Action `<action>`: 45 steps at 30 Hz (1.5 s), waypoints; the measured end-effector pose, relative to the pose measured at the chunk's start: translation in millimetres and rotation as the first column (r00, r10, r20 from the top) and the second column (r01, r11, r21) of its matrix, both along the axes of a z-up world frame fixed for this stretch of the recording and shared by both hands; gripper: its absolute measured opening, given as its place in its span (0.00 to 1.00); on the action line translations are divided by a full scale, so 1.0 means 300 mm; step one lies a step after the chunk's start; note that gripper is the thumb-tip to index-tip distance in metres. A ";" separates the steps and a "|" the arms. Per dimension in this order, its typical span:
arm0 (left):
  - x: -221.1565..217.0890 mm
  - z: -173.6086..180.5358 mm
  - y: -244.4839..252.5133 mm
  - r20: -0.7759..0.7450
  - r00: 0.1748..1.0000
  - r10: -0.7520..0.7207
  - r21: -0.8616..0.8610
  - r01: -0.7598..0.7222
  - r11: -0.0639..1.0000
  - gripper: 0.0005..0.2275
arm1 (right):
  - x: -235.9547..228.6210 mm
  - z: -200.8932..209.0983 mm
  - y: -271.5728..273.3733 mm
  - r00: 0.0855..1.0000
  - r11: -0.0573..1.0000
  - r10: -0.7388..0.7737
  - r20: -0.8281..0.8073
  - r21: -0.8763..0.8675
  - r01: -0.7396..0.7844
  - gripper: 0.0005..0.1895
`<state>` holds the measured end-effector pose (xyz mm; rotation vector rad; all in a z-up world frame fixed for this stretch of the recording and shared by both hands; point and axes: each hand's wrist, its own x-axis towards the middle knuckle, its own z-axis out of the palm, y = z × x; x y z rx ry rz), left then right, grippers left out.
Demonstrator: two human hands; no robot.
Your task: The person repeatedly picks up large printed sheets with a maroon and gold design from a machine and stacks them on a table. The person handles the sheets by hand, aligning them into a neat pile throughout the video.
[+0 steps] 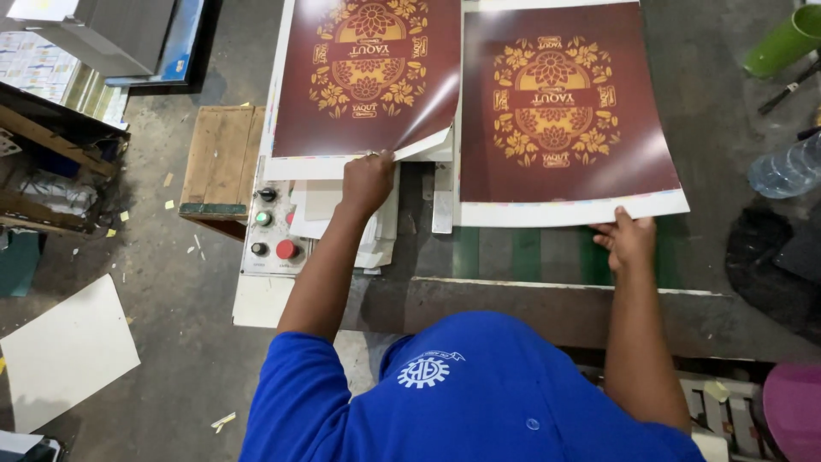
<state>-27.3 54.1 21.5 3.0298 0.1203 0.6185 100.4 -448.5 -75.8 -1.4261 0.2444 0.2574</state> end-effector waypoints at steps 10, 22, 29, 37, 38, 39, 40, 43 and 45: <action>0.022 -0.008 0.000 0.108 0.993 -0.053 -0.102 0.064 0.993 0.06 | 0.097 0.038 0.033 0.998 0.994 0.051 0.033 -0.094 -0.048 0.14; -0.024 0.040 -0.103 0.096 0.992 0.076 -0.079 -0.069 0.995 0.05 | 0.283 0.032 0.190 0.984 0.987 0.146 -0.098 0.074 -0.139 0.15; -0.076 0.035 -0.560 0.197 0.939 -0.280 -0.154 0.312 0.938 0.15 | -0.196 0.102 0.349 0.835 0.820 0.549 -0.028 0.209 -0.532 0.24; 0.032 0.034 -0.466 -0.006 0.909 -0.416 -0.222 0.404 0.887 0.16 | -0.274 0.074 0.146 0.988 0.943 0.142 0.058 0.295 -0.153 0.22; 0.083 -0.027 -0.375 -0.055 0.961 -0.272 -0.191 0.258 0.947 0.19 | -0.286 0.106 0.102 0.995 0.959 0.061 0.078 0.271 -0.080 0.22; 0.133 -0.088 -0.284 -0.098 0.988 -0.121 -0.152 0.105 0.983 0.23 | -0.297 0.139 0.059 0.995 0.969 -0.020 0.102 0.248 -0.006 0.21; 0.140 -0.079 -0.222 -0.097 0.987 -0.125 -0.151 0.109 0.982 0.23 | -0.302 0.108 0.007 0.994 0.968 -0.024 0.103 0.249 -0.003 0.21; 0.129 -0.060 -0.092 -0.014 1.000 -0.009 0.025 0.009 1.000 0.33 | -0.342 0.056 -0.137 0.982 0.965 -0.064 0.180 0.260 0.015 0.15; 0.106 -0.030 -0.057 -0.070 0.997 -0.027 -0.086 0.021 0.996 0.42 | -0.375 0.080 -0.196 0.983 0.975 -0.127 0.132 0.200 0.099 0.17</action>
